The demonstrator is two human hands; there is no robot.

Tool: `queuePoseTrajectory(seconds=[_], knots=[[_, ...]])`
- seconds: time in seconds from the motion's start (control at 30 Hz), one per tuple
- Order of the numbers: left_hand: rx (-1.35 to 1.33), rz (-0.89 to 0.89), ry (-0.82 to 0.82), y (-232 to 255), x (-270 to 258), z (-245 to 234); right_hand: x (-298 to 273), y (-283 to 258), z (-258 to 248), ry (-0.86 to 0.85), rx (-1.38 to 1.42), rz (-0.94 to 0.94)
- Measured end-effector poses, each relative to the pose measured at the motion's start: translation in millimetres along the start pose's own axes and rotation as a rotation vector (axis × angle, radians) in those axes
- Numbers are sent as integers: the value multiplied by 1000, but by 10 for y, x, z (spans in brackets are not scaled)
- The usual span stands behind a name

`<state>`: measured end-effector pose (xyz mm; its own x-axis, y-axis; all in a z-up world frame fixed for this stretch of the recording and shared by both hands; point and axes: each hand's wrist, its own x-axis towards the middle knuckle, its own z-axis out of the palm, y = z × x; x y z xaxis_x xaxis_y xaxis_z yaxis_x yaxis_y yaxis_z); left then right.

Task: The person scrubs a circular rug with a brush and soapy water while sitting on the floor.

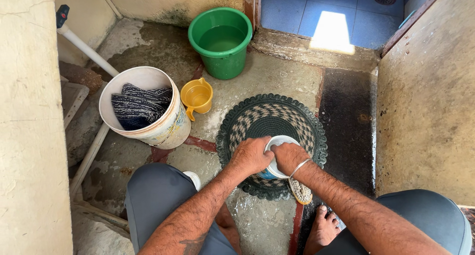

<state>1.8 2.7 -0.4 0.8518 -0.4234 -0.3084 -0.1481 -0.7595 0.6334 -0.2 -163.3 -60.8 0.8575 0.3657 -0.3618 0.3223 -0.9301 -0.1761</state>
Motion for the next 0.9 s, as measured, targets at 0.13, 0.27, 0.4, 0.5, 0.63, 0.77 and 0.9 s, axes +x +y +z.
queuePoseTrajectory(seconds=[0.13, 0.27, 0.4, 0.5, 0.63, 0.77, 0.9], knots=[[22, -15, 10, -12, 12, -20, 64, 70, 61, 126, 141, -58], [8, -8, 30, -23, 20, -10, 127, 132, 140, 221, 241, -79], [13, -3, 24, -11, -2, -15, 165, 155, 210, 260, 230, -99], [3, 2, 23, 5, -5, -15, 180, 168, 235, 217, 236, -65], [-9, 24, 50, -13, -1, -1, 199, 165, 232, 202, 270, -24], [-1, -33, 33, -51, 27, -12, 121, 133, 98, 287, 341, 10], [-95, -121, 78, -137, 113, -24, -13, 184, -174, 313, 530, 178]])
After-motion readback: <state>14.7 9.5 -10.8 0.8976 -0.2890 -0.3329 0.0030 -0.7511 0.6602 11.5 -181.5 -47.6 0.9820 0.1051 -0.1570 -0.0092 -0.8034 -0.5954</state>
